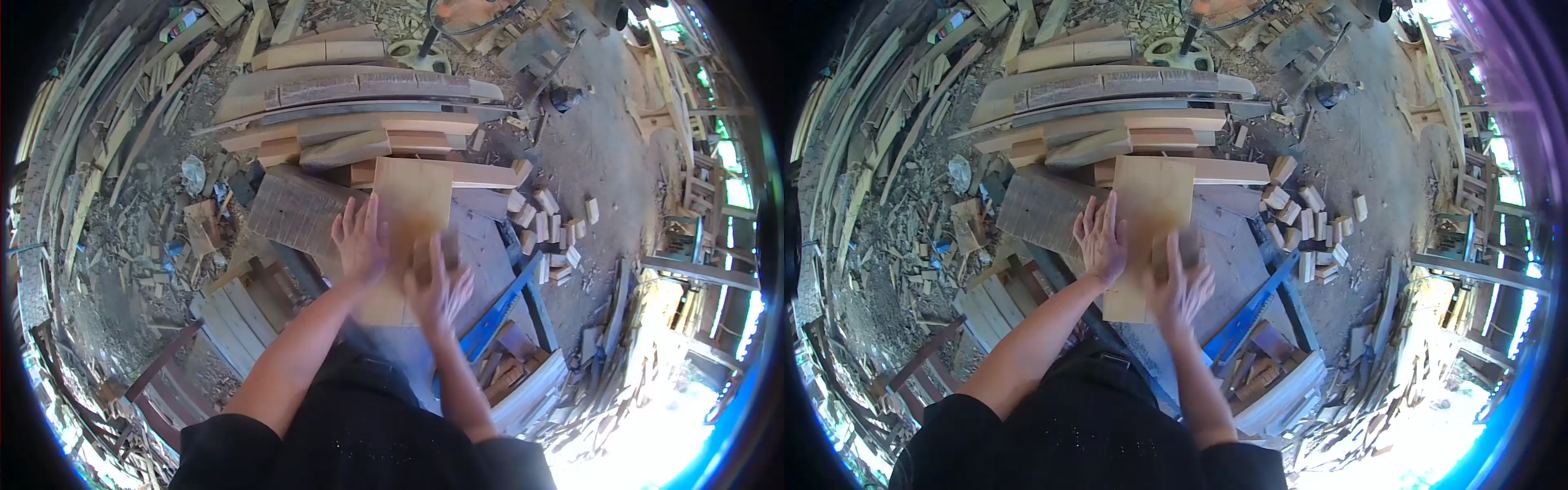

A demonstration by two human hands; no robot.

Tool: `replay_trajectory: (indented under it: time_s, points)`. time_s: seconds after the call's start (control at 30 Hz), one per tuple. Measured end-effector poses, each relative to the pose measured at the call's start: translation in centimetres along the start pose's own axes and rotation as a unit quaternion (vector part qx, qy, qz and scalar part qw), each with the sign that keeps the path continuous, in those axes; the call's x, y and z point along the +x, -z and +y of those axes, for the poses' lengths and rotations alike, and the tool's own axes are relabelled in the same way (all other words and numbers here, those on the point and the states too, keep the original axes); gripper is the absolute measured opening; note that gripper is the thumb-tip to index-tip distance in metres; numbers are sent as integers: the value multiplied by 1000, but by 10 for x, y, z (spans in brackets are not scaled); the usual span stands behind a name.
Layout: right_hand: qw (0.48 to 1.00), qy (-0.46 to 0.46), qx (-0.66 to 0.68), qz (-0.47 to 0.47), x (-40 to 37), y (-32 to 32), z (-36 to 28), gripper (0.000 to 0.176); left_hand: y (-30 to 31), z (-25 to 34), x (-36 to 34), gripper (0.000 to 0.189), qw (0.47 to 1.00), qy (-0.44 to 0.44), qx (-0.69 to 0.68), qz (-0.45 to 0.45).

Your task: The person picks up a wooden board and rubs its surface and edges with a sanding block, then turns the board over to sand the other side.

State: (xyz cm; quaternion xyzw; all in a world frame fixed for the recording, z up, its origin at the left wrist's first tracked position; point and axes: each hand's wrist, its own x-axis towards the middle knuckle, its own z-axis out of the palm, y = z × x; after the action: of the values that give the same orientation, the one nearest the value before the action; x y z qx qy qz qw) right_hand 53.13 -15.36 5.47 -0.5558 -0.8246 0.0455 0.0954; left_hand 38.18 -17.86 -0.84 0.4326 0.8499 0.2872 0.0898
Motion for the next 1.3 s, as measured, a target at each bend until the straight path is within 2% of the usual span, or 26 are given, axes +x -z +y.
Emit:
replay_trajectory:
  time_s: [0.07, 0.1, 0.23, 0.3, 0.4, 0.47, 0.53, 0.57, 0.63, 0.73, 0.83, 0.87, 1.0, 1.1, 1.13, 1.17, 1.2, 1.23, 1.3]
  points:
    - [997, -14, 21, -73, -47, 9, 11, 87, 1, 0, 0, 61, 1000, -2, 3, -2]
    - [996, -14, 20, -82, -34, 11, 5, 87, 1, 0, -1, 61, 1000, 4, 4, -8]
    - [999, -2, 8, 47, 90, -20, -27, 86, 0, 1, 2, 61, 1000, 4, 3, -3]
    - [997, -54, 58, -13, 151, -18, -45, 83, 2, 0, 1, 62, 1000, 3, 0, -1]
    - [997, -22, 68, 23, 135, -9, -39, 82, 1, 3, 2, 62, 1000, -7, -9, 6]
    - [998, 17, 44, 38, 58, -8, -14, 87, -1, 2, 1, 62, 1000, 14, 6, -15]
    - [999, -6, 14, -46, -20, 7, 1, 86, 5, 3, 2, 61, 1000, 11, -4, -15]
    - [999, 0, 9, -51, -13, 6, -2, 86, 6, 2, 1, 60, 1000, 8, -2, -19]
    - [996, -62, 5, -69, -9, 3, -9, 87, 4, 0, 1, 60, 999, 18, -4, -37]
    - [997, -53, 36, 47, 97, -16, -27, 85, 5, 3, 3, 61, 1000, 15, -12, -20]
    - [996, -64, 42, 44, 136, -18, -35, 83, 5, 1, 0, 61, 1000, -4, -14, -8]
    - [996, -15, -1, 83, 106, -16, -28, 85, 4, 3, 2, 61, 1000, -7, -22, -8]
    - [999, -34, 18, -19, -46, 2, -2, 89, 6, 2, 2, 61, 999, 7, -32, -16]
    - [996, -62, 13, -60, -12, 6, -16, 92, 5, -2, 1, 61, 999, -2, -20, -32]
    - [1000, -27, -9, 12, 22, -6, -23, 91, 5, -1, 0, 62, 999, -2, -21, -29]
    - [998, -51, 41, -11, 61, -7, -33, 89, 5, -1, 2, 62, 1000, -5, -21, -23]
    - [999, -40, 17, 27, 96, -14, -43, 84, 6, -1, 2, 63, 1000, -10, -22, -18]
    - [998, -61, 24, 16, 130, -20, -51, 83, 6, -2, 3, 63, 1000, -13, -19, -19]
    - [996, -86, 25, 6, 141, -18, -53, 81, 7, -1, 3, 63, 1000, -16, -11, -21]
